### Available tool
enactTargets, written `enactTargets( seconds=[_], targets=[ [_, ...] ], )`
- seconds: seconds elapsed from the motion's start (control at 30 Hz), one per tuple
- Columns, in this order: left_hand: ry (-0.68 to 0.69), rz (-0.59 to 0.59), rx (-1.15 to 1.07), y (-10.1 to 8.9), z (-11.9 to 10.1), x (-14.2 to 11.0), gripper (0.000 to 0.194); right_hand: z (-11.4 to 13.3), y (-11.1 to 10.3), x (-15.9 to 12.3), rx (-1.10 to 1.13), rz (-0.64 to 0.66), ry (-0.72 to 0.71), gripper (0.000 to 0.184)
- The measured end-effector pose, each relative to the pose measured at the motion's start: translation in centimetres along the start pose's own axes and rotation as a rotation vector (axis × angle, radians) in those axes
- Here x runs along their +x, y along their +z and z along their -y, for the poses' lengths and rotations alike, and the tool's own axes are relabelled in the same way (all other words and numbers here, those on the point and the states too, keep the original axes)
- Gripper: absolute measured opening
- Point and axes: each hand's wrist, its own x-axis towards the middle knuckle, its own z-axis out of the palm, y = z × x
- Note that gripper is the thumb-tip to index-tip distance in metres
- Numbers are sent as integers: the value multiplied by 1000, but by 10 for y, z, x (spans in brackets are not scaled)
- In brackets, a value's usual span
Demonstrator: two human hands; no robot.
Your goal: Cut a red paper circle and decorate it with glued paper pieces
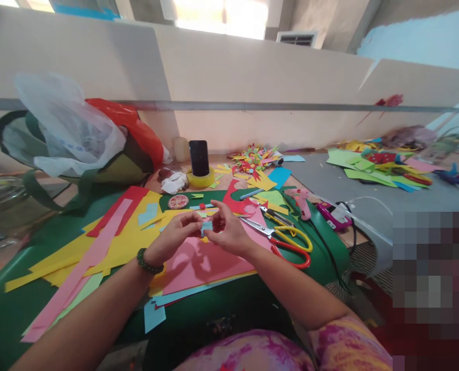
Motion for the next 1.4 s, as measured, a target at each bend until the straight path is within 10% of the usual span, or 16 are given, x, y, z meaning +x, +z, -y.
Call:
enactTargets(
  seconds=[0.13, 0.4, 0.57, 0.73, 1.17, 1.4],
  targets=[
    [-10, -35, -29, 0, -5, -3, 18, 6, -5, 0, 83, 60, 119, 55],
    [-17, 140, 85, -1, -1, -3, 19, 20, -12, -18, -259, 59, -80, 54],
    [-41, 39, 5, -6, -5, -2, 25, 26, -75, -50, -790, -31, 32, 26],
    [-78, -51, -173, -13, -4, 0, 30, 15, -127, -76, -1246, 97, 445, 46],
    [-98, -128, -272, -23, -2, 7, 31, 7, -165, -103, -833, 34, 225, 57],
    [-88, -64, -240, -18, -8, -1, 30, 29, -142, -106, -520, 93, 282, 73]
  ],
)
